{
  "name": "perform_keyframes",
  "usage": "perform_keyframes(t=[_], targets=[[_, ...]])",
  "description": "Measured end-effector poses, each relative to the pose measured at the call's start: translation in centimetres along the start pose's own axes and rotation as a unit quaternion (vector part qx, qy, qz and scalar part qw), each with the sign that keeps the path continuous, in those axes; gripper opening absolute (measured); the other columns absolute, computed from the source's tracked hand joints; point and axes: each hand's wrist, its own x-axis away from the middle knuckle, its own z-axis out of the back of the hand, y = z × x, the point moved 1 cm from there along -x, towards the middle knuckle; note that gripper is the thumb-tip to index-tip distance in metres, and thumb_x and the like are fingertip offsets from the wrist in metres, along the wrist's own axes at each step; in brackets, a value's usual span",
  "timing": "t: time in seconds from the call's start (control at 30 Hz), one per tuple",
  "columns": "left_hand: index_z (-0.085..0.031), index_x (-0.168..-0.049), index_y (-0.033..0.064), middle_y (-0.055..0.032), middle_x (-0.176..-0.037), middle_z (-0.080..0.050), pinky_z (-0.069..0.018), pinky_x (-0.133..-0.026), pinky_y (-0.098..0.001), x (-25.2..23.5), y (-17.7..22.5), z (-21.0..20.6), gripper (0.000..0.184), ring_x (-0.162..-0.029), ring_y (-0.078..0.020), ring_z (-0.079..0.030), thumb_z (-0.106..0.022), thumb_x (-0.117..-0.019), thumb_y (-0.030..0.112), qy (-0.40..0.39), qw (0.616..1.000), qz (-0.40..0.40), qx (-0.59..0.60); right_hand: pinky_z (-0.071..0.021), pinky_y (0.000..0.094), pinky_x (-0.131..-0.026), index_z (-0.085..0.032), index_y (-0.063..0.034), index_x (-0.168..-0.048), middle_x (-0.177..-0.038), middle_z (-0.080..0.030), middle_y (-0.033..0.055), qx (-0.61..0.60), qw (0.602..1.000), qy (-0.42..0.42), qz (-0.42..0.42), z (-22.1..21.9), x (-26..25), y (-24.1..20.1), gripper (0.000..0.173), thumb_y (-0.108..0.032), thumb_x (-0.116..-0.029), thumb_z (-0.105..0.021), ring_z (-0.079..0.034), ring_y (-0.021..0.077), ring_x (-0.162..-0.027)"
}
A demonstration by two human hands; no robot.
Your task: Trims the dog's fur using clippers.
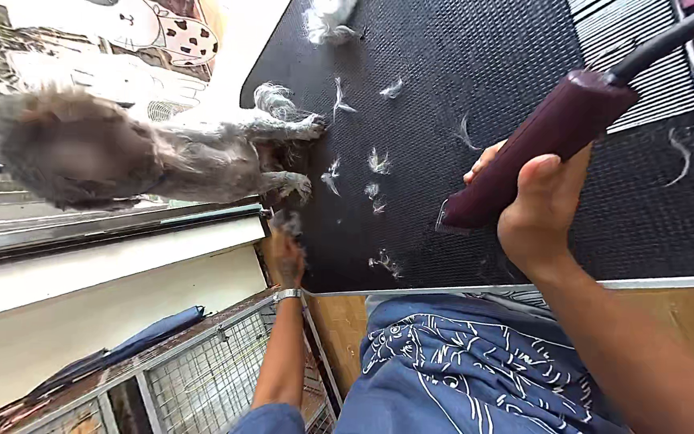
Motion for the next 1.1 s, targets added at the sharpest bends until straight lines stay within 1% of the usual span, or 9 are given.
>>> perform_keyframes(t=[0.13, 0.23, 0.37, 0.57, 0.67, 0.73, 0.8, 0.9, 1.1], targets=[[-0.049, -0.149, -0.001, -0.0296, -0.159, -0.035, -0.0215, -0.121, -0.061, -0.7, -2.4, 3.6, 0.053, -0.149, -0.0481, -0.031, -0.04, -0.1075, 0.031, 0.069, 0.983, 0.161, -0.059, -0.063, 0.0388, -0.084, -0.031, -0.0086, -0.14, -0.101, -0.063, -0.0005, 0.0, 0.999, 0.017, -0.044, -0.1, 0.0, -0.1, 0.057, -0.053, -0.1067, -0.042, -0.069, 0.0146, -0.089], [-0.048, -0.149, -0.0024, -0.0334, -0.158, -0.034, -0.0203, -0.121, -0.066, 4.6, 9.1, 4.4, 0.06, -0.148, -0.0517, -0.028, -0.044, -0.1048, 0.039, 0.025, 0.996, -0.02, 0.077, -0.0631, 0.0375, -0.083, -0.035, -0.012, -0.138, -0.099, -0.065, -0.0027, 0.003, 0.998, 0.042, -0.042, -0.2, -0.2, 0.2, 0.058, -0.058, -0.1039, -0.045, -0.07, 0.0136, -0.087], [-0.045, -0.154, 0.0342, -0.0124, -0.165, -0.033, -0.0112, -0.119, -0.0723, 8.5, 22.3, 1.1, 0.08, -0.155, -0.0379, -0.023, -0.022, -0.0937, 0.082, -0.045, 0.957, -0.255, 0.132, -0.064, 0.0362, -0.079, -0.035, -0.0055, -0.134, -0.093, -0.065, -0.0018, 0.018, 0.998, 0.056, -0.031, -0.5, -0.7, 0.4, 0.063, -0.061, -0.1037, -0.041, -0.07, 0.0141, -0.082], [-0.038, -0.159, 0.0197, -0.0225, -0.168, -0.02, -0.011, -0.118, -0.0738, -8.9, 28.2, -1.1, 0.082, -0.155, -0.0455, -0.014, -0.048, -0.0951, 0.07, 0.015, 0.978, -0.138, 0.154, -0.064, 0.035, -0.08, -0.031, 0.0014, -0.132, -0.092, -0.065, -0.0015, 0.05, 0.997, 0.058, -0.019, -0.8, -0.7, 0.5, 0.06, -0.053, -0.1077, -0.033, -0.07, 0.0126, -0.081], [-0.03, -0.161, 0.0348, -0.0157, -0.172, -0.009, -0.0086, -0.116, -0.0768, -20.6, 30.5, -2.6, 0.084, -0.156, -0.0445, -0.004, -0.056, -0.0899, 0.071, 0.111, 0.981, -0.065, 0.143, -0.0635, 0.0337, -0.079, -0.032, 0.0001, -0.131, -0.091, -0.065, -0.0044, 0.086, 0.995, 0.04, -0.006, -1.3, -1.1, 0.5, 0.055, -0.05, -0.1082, -0.029, -0.07, 0.0102, -0.08], [-0.027, -0.16, 0.0458, -0.008, -0.173, -0.005, -0.0066, -0.113, -0.0817, -26.6, 31.8, -2.4, 0.073, -0.156, -0.045, 0.0, -0.056, -0.0953, 0.061, 0.063, 0.981, -0.052, 0.173, -0.0639, 0.0324, -0.077, -0.033, -0.0021, -0.129, -0.09, -0.066, -0.0072, 0.106, 0.994, 0.027, 0.001, -1.6, -0.8, 0.3, 0.058, -0.056, -0.1067, -0.031, -0.071, 0.0089, -0.079], [-0.037, -0.158, 0.0374, -0.0065, -0.171, -0.019, -0.009, -0.113, -0.0815, -29.1, 33.4, -1.7, 0.054, -0.156, -0.0426, -0.011, -0.048, -0.1056, 0.038, -0.019, 0.973, -0.095, 0.209, -0.0642, 0.0309, -0.076, -0.034, -0.0044, -0.127, -0.088, -0.068, -0.0092, 0.111, 0.994, 0.018, 0.003, -1.5, -0.5, 0.1, 0.06, -0.06, -0.1053, -0.03, -0.072, 0.0084, -0.078], [-0.053, -0.147, 0.0045, -0.0146, -0.16, -0.041, -0.0245, -0.123, -0.0566, -25.9, 34.1, -1.5, 0.043, -0.152, -0.0315, -0.032, -0.046, -0.1053, 0.011, -0.021, 0.947, -0.212, 0.239, -0.0647, 0.0302, -0.073, -0.039, -0.0092, -0.119, -0.085, -0.07, -0.0082, 0.091, 0.996, 0.024, 0.004, -1.2, -0.5, 0.4, 0.055, -0.061, -0.1047, -0.03, -0.073, 0.0105, -0.075], [-0.06, -0.14, 0.001, -0.0137, -0.152, -0.053, -0.0318, -0.124, -0.0426, -8.4, 23.5, -1.5, 0.04, -0.146, -0.0263, -0.044, -0.042, -0.1047, 0.009, 0.027, 0.924, -0.249, 0.29, -0.0644, 0.0305, -0.074, -0.042, -0.0109, -0.118, -0.084, -0.07, -0.009, 0.089, 0.996, 0.031, -0.001, -1.4, -0.3, 0.4, 0.05, -0.057, -0.1063, -0.025, -0.073, 0.0106, -0.075]])
